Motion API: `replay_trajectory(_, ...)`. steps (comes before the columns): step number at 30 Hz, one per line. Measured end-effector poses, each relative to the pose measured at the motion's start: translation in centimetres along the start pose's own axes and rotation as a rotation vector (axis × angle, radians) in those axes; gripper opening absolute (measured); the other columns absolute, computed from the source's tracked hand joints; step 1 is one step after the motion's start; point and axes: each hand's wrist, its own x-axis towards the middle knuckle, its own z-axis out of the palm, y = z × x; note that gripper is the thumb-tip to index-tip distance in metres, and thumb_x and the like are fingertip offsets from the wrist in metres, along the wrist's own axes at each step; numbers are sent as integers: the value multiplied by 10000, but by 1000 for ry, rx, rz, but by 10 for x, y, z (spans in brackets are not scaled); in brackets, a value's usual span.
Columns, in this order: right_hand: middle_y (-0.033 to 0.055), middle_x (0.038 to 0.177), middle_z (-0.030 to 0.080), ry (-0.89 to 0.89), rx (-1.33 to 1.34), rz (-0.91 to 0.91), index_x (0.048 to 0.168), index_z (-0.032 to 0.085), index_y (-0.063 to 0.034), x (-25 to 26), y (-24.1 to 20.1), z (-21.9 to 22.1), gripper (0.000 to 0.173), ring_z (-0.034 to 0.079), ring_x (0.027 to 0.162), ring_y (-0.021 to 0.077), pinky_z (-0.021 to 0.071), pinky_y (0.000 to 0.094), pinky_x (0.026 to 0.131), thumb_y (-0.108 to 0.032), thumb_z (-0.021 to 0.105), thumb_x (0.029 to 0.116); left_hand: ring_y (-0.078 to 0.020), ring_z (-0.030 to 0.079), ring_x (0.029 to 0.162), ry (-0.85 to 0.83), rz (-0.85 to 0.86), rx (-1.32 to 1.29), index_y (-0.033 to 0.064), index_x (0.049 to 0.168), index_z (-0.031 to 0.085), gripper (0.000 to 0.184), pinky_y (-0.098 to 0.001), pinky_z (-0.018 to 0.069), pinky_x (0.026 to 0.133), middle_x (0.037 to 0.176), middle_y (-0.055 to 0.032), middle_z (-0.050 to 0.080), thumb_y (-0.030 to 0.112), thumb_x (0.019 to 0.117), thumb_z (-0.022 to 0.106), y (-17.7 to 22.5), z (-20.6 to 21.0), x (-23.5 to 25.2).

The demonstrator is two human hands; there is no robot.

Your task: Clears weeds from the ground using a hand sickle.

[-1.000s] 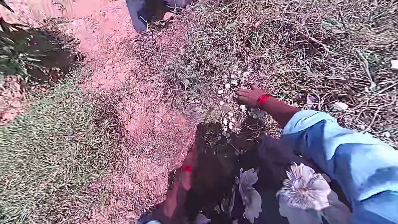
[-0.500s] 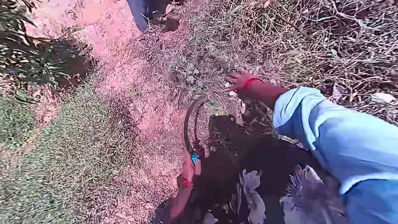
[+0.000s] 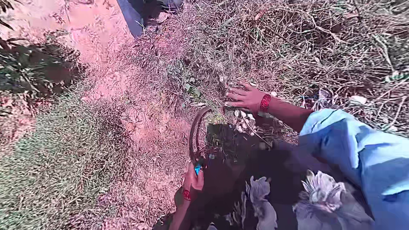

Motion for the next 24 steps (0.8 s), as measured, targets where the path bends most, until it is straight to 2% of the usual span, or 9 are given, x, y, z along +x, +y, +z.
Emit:
replay_trajectory(2,251,1473,558,368,-50,131,1387,658,-159,-18,-13,2,454,452,1393,553,260,827,1064,-261,637,946,-486,708,916,31,13,-35,-212,1325,509,608,-671,520,826,1027,-352,692,235,914,535,3,6,3)
replay_trajectory(4,286,1498,514,597,-154,486,1435,583,-112,-28,-12,-2,538,392,1413,586,206,833,1064,-446,506,1020,-471,698,963,0,-14,-68,-189,1343,504,545,-643,522,871,1060,-348,684,162,929,557,21,-2,8)
replay_trajectory(6,293,1610,357,383,-26,922,1576,410,-78,-37,-11,-24,766,232,1489,601,114,872,1072,-529,576,980,-479,692,1001,-47,-35,-42,-174,1357,498,483,-629,525,911,1089,-346,680,97,964,573,48,-14,21)
replay_trajectory(8,345,1557,387,32,252,1139,1567,397,-36,-40,-7,-33,871,334,1423,612,281,843,1025,-572,673,938,-494,711,963,-39,60,52,-203,1354,486,497,-621,546,879,1082,-358,686,76,959,600,79,-24,39)
replay_trajectory(11,369,1283,593,-319,512,973,1357,581,43,-25,-29,-27,707,580,1204,536,445,693,1002,-529,683,955,-460,713,1002,-164,138,151,-120,1442,475,525,-602,551,894,1171,-316,687,139,997,580,127,-34,75)
replay_trajectory(15,333,1292,613,-676,441,808,1234,655,56,13,-77,-56,730,555,1268,513,414,697,1021,-620,478,1022,-412,669,1159,-558,-57,439,98,1584,355,545,-604,516,973,1330,-234,643,241,1072,476,156,-34,107)
replay_trajectory(17,303,1422,540,-570,347,894,1299,624,45,22,-86,-79,617,512,1321,515,445,696,984,-507,505,1050,-440,644,1201,-626,-164,593,156,1605,328,556,-631,511,977,1398,-236,601,244,1077,480,120,-34,103)
replay_trajectory(20,255,1507,490,-296,217,902,1387,567,22,24,-74,-104,493,475,1375,495,463,671,976,-353,510,1073,-496,659,1141,-510,-106,642,91,1556,418,548,-651,527,933,1366,-286,608,185,1032,553,53,-58,82)
replay_trajectory(24,168,1685,282,-102,182,581,1575,430,-149,17,-39,-71,614,213,1537,507,198,780,1131,-141,620,991,-545,649,1124,-423,-55,594,11,1494,494,503,-688,512,929,1345,-331,605,166,1020,562,14,-79,69)
